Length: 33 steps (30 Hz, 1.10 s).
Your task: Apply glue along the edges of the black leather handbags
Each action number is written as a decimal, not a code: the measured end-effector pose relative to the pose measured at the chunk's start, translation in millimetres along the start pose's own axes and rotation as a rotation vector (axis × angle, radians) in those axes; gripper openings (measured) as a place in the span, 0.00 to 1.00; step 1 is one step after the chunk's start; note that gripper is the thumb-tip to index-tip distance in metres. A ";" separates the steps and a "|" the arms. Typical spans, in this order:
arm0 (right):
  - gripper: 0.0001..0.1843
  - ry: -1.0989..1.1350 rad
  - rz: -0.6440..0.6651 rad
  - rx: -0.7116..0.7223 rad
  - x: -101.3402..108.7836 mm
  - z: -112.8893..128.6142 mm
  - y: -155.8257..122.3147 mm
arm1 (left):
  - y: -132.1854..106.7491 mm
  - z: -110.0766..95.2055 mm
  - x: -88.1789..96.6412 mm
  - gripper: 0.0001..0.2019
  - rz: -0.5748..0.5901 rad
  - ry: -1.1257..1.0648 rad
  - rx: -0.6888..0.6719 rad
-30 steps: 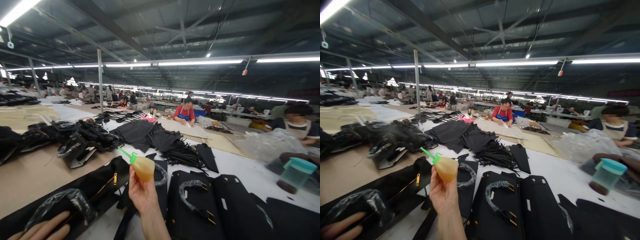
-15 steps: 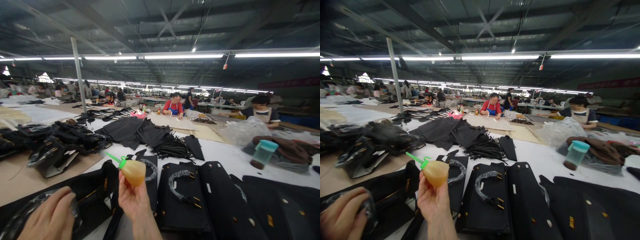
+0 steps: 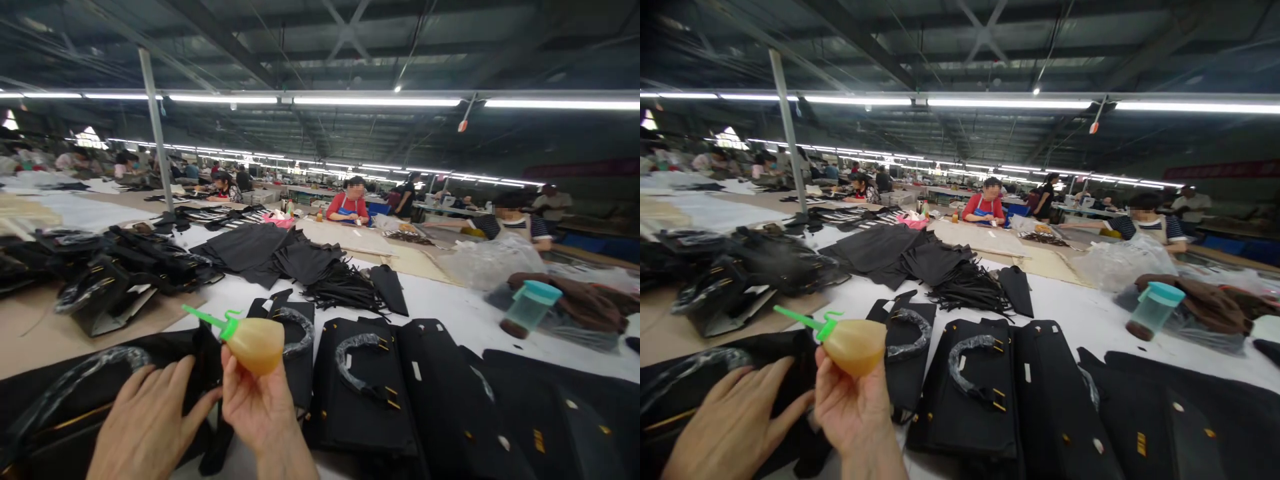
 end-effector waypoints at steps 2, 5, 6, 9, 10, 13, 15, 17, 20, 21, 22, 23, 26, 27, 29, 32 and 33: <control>0.22 -0.029 0.006 -0.016 1.9 -1.8 -5.0 | 0.3 -12.0 3.1 0.14 0.109 0.111 0.052; 0.12 -0.069 0.036 -0.056 5.3 0.7 -6.5 | 0.5 -21.6 3.3 0.15 0.159 0.147 0.108; 0.09 -0.090 0.048 -0.084 6.4 1.6 -5.2 | -0.1 -21.7 1.4 0.16 0.154 0.157 0.133; 0.15 -0.168 0.095 -0.158 8.4 0.6 -3.4 | -5.9 -18.8 -6.8 0.15 0.147 0.185 0.200; 0.18 -0.196 0.108 -0.171 8.8 -1.3 -4.3 | -8.8 -18.2 -9.7 0.14 0.145 0.190 0.217; 0.20 -0.273 0.128 -0.184 9.6 -9.5 -8.8 | -15.7 -17.7 -17.7 0.11 0.150 0.195 0.285; 0.20 -0.314 0.132 -0.182 10.0 -14.8 -10.6 | -17.1 -16.5 -21.8 0.11 0.159 0.176 0.343; 0.20 -0.344 0.131 -0.180 9.5 -17.8 -11.7 | -15.9 -12.8 -22.9 0.10 0.161 0.130 0.374; 0.22 -0.375 0.128 -0.195 5.3 -17.4 -15.3 | -12.2 1.0 -16.4 0.07 0.152 0.077 0.374; 0.23 -0.382 0.131 -0.202 2.6 -16.1 -17.6 | -11.5 8.1 -11.8 0.06 0.125 0.060 0.380; 0.24 -0.387 0.139 -0.208 -0.5 -14.3 -20.3 | -11.5 16.1 -6.2 0.06 0.073 0.036 0.403; 0.25 -0.391 0.150 -0.213 -4.0 -12.2 -23.4 | -12.4 24.6 0.1 0.06 -0.006 0.002 0.439; 0.26 -0.400 0.186 -0.231 -13.6 -4.5 -32.5 | -20.8 47.4 17.7 0.09 -0.325 -0.152 0.560; 0.26 -0.405 0.197 -0.241 -15.5 -1.6 -35.1 | -24.8 53.1 22.1 0.09 -0.419 -0.198 0.589; 0.24 -0.432 0.209 -0.262 -15.9 4.6 -39.1 | -32.0 61.3 29.7 0.07 -0.563 -0.260 0.608; 0.23 -0.537 0.219 -0.248 -8.4 17.9 -43.2 | -35.7 69.3 45.4 0.07 -0.667 -0.226 0.568; 0.23 -0.582 0.223 -0.241 -4.4 23.6 -44.3 | -34.5 71.4 53.0 0.07 -0.684 -0.187 0.538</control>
Point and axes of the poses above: each hand's wrist, its own y-axis towards the middle knuckle, its own x-axis out of the back of the hand, z = x × y, the point moved 2 cm from there along y, towards the middle knuckle
